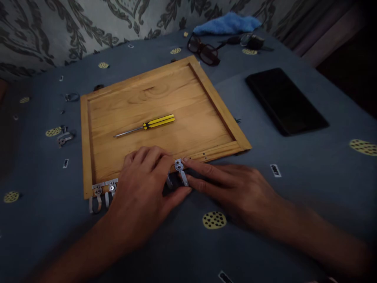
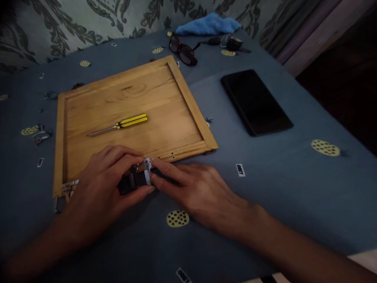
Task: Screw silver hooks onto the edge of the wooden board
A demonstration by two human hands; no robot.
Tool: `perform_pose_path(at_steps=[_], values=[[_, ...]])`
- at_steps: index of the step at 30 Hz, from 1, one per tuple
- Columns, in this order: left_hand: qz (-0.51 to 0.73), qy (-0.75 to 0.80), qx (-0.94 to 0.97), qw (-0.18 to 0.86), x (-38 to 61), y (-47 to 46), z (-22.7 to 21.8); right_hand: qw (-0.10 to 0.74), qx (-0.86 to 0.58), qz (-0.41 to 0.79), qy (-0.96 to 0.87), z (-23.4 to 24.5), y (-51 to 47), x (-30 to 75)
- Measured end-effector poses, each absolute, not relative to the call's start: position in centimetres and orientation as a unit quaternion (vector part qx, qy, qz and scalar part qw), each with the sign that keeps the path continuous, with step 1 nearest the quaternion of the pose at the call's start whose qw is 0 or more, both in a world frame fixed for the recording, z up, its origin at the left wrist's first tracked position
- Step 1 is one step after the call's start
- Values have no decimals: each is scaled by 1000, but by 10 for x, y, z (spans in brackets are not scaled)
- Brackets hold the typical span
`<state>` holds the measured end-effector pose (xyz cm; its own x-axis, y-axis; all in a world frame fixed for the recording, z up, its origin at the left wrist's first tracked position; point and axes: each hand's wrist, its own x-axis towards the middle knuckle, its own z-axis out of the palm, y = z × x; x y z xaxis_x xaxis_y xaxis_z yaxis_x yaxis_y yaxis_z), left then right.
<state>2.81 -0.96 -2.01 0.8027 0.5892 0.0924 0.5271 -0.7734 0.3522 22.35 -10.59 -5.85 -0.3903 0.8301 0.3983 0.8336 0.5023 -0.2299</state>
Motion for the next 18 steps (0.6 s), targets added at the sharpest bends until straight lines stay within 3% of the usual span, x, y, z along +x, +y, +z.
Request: perform_pose_path(at_steps=[18], values=[[89,307,934,160,28,-9,-18,196,-509,42,-837,-50,-105,224]])
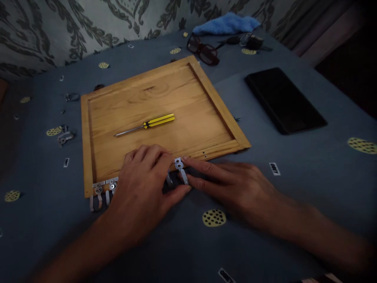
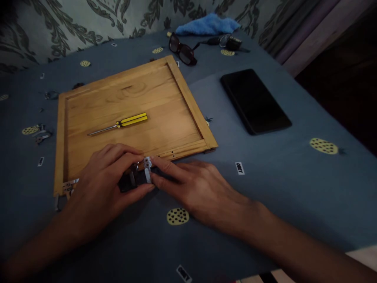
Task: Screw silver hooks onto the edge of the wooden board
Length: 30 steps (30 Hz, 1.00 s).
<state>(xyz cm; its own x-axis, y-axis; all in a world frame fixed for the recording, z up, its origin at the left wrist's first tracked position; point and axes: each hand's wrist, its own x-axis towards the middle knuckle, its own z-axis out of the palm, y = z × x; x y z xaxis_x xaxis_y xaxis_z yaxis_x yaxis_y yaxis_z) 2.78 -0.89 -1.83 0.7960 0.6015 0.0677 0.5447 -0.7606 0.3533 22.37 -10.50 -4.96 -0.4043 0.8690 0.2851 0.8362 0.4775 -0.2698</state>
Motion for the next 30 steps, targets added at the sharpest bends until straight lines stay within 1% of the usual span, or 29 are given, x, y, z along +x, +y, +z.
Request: perform_pose_path(at_steps=[7,11,18,23,26,30], values=[[79,305,935,165,28,-8,-16,169,-501,21,-848,-50,-105,225],[74,294,931,204,23,-2,-7,168,-500,23,-849,-51,-105,227],[137,301,918,218,-1,18,11,161,-499,17,-851,-47,-103,226],[148,303,903,267,-11,23,7,154,-499,35,-852,-47,-103,227],[133,297,898,296,-9,20,1,153,-494,38,-855,-49,-104,228],[123,294,898,304,-6,18,-4,157,-489,21,-858,-51,-103,228]])
